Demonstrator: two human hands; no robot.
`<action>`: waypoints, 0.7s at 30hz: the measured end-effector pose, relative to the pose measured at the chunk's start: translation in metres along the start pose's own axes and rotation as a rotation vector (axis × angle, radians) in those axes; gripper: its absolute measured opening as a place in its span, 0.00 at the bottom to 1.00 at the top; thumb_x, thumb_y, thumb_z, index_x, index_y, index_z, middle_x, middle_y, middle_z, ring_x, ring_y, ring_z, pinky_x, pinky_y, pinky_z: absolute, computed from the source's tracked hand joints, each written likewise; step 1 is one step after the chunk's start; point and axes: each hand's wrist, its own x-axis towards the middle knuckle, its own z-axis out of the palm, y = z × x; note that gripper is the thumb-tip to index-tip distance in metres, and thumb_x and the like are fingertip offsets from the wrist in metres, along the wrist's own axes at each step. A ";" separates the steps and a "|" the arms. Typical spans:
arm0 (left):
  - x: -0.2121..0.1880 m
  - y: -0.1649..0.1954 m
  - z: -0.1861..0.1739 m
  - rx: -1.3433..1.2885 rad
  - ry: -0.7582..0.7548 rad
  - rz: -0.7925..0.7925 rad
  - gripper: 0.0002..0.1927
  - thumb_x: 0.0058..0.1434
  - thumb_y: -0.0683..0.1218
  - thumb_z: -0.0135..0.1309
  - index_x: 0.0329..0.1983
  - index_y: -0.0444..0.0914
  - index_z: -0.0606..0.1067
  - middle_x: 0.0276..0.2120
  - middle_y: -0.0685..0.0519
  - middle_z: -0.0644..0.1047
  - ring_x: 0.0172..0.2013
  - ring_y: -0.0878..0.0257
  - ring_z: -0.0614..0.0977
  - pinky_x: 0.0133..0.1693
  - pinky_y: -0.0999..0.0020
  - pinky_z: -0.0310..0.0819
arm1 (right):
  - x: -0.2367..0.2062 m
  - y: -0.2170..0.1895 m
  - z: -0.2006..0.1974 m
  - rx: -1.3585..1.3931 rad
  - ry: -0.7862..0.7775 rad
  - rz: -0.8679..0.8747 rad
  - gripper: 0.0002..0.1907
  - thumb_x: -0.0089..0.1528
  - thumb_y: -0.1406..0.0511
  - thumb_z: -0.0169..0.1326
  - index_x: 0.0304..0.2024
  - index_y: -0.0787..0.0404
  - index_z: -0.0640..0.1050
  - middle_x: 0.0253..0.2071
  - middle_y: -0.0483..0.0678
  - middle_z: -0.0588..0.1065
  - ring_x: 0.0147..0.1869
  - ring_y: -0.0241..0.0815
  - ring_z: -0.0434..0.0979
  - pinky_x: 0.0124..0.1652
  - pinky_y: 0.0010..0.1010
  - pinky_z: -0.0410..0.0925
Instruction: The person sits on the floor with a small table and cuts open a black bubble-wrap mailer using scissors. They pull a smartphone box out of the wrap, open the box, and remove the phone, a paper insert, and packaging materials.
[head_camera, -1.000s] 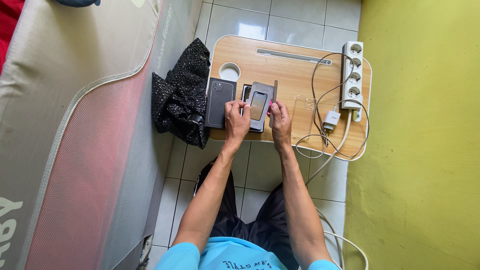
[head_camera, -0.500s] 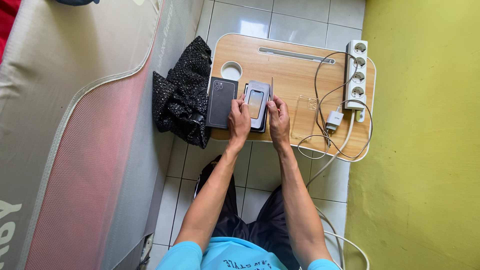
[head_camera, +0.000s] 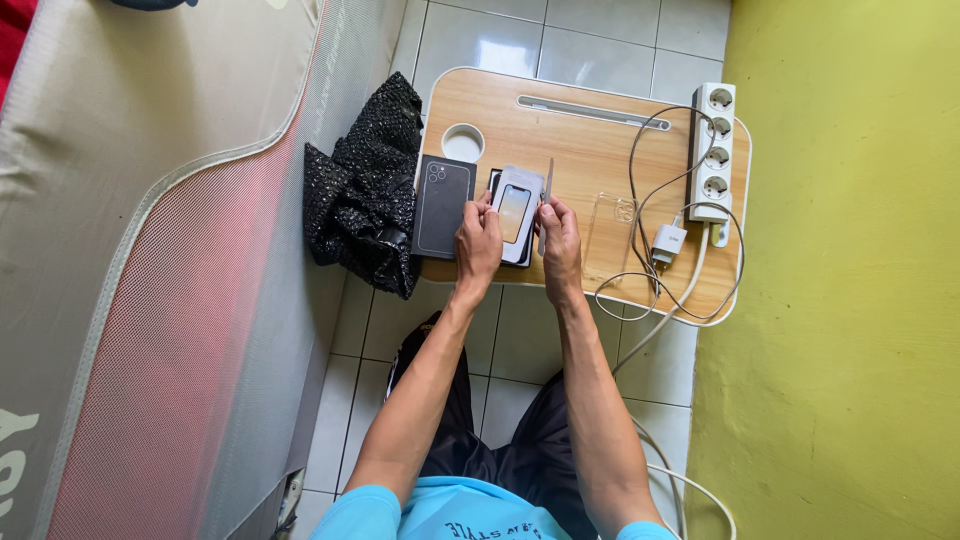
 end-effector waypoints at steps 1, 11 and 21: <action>0.000 0.000 0.000 -0.009 -0.005 0.017 0.07 0.59 0.43 0.38 0.32 0.33 0.64 0.47 0.35 0.70 0.46 0.47 0.75 0.39 0.62 0.72 | 0.002 -0.001 -0.001 0.047 -0.003 0.012 0.25 0.62 0.57 0.44 0.53 0.70 0.62 0.41 0.49 0.68 0.44 0.34 0.65 0.48 0.27 0.61; 0.001 0.006 0.003 -0.014 0.024 -0.005 0.08 0.60 0.44 0.36 0.35 0.33 0.62 0.48 0.36 0.70 0.46 0.45 0.74 0.41 0.59 0.70 | 0.002 -0.008 0.002 0.080 -0.016 0.012 0.26 0.59 0.56 0.46 0.51 0.69 0.62 0.44 0.49 0.68 0.48 0.34 0.66 0.50 0.27 0.60; -0.001 0.006 0.011 0.043 0.066 0.090 0.09 0.61 0.44 0.37 0.35 0.32 0.63 0.48 0.34 0.69 0.49 0.44 0.72 0.45 0.58 0.67 | 0.002 0.004 0.000 -0.626 0.201 -0.112 0.26 0.62 0.52 0.43 0.49 0.68 0.68 0.44 0.56 0.65 0.48 0.43 0.65 0.49 0.30 0.60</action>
